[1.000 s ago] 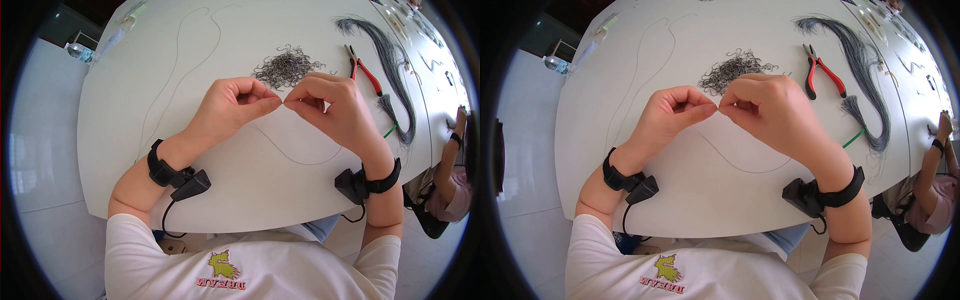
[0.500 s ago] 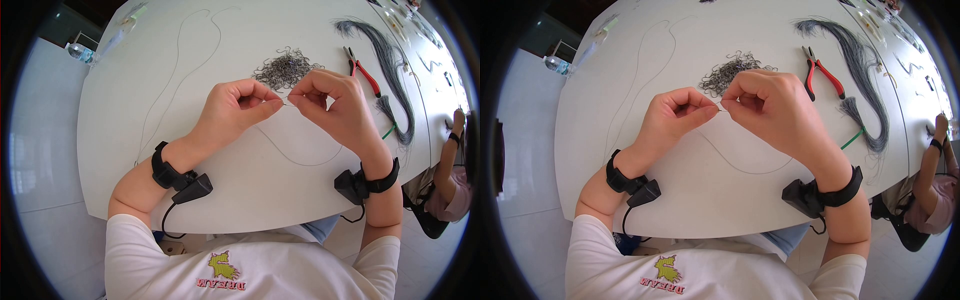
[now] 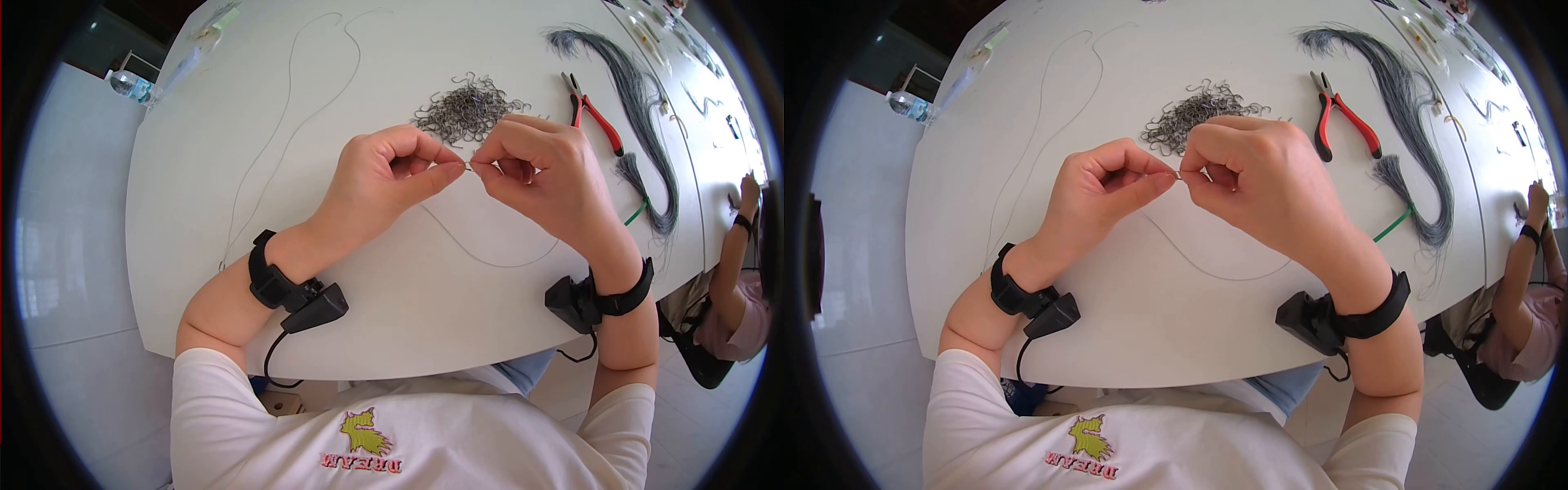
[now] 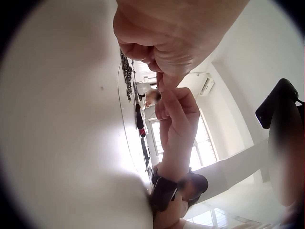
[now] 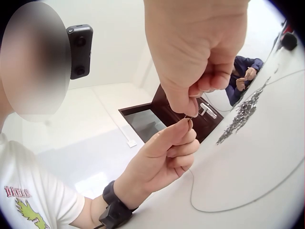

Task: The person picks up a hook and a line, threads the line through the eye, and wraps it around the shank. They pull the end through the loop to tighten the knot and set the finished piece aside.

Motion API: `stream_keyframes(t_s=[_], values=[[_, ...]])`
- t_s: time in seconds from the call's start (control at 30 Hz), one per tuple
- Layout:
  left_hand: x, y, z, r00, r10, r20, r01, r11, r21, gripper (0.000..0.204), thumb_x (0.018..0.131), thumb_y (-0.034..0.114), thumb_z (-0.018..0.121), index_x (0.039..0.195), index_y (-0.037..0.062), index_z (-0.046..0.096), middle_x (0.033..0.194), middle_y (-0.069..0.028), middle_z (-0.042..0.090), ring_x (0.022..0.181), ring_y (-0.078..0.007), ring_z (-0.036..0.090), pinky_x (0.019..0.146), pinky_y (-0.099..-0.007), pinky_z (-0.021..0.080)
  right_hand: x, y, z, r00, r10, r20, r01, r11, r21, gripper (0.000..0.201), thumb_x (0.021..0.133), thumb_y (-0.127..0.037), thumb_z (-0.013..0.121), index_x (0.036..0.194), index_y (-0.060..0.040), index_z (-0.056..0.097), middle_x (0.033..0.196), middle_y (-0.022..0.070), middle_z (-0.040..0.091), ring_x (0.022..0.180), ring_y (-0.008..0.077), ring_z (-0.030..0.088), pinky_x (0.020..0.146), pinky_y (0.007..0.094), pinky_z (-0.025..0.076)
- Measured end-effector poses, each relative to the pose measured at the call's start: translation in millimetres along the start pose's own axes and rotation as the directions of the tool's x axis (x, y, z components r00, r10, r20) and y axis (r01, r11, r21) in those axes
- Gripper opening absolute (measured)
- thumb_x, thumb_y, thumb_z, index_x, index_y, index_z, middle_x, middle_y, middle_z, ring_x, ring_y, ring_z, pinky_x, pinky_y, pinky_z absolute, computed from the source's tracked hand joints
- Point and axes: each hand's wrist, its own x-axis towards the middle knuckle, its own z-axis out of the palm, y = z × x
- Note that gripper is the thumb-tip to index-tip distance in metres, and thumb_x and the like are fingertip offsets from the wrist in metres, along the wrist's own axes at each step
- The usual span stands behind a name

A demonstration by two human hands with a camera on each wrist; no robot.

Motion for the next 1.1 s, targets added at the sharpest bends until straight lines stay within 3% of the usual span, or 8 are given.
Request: stream_keyframes(t_s=[0.5,0.8,1.1], values=[[-0.7,-1.0,1.8,0.999,0.041,0.019,-0.041,0.999,-0.001,0.008,0.091,0.009,0.071,0.094,0.0010,0.070,0.078,0.0046,0.065,0.068,0.0015,0.050,0.061,-0.0156,0.039,0.1,0.3,-4.2,0.986,-0.169,0.005,0.168,0.977,-0.131,0.011,0.071,0.002,0.069,0.076,-0.0036,0.060,0.068,0.0067,0.057,0.059,0.0246,0.056,0.053,0.0324,0.046],[-1.2,-2.9,2.1,0.998,0.061,0.023,-0.061,0.998,0.002,0.008,0.090,0.008,0.072,0.094,0.0013,0.070,0.078,0.0043,0.065,0.068,0.0010,0.049,0.060,-0.0159,0.038,-0.8,-6.2,-3.4,0.995,-0.086,-0.052,0.080,0.990,-0.113,0.013,0.070,0.002,0.068,0.074,-0.0038,0.057,0.065,0.0054,0.054,0.055,0.0184,0.053,0.049,0.0302,0.044],[-1.6,-0.9,2.6,0.998,0.058,0.017,-0.058,0.998,0.013,0.008,0.090,0.009,0.072,0.093,0.0015,0.070,0.074,0.0059,0.062,0.065,0.0012,0.046,0.058,-0.0164,0.036,-0.3,-2.8,-3.9,0.993,-0.117,0.020,0.119,0.983,-0.139,0.012,0.070,0.002,0.068,0.074,-0.0030,0.058,0.065,0.0064,0.055,0.056,0.0218,0.054,0.050,0.0322,0.044]])
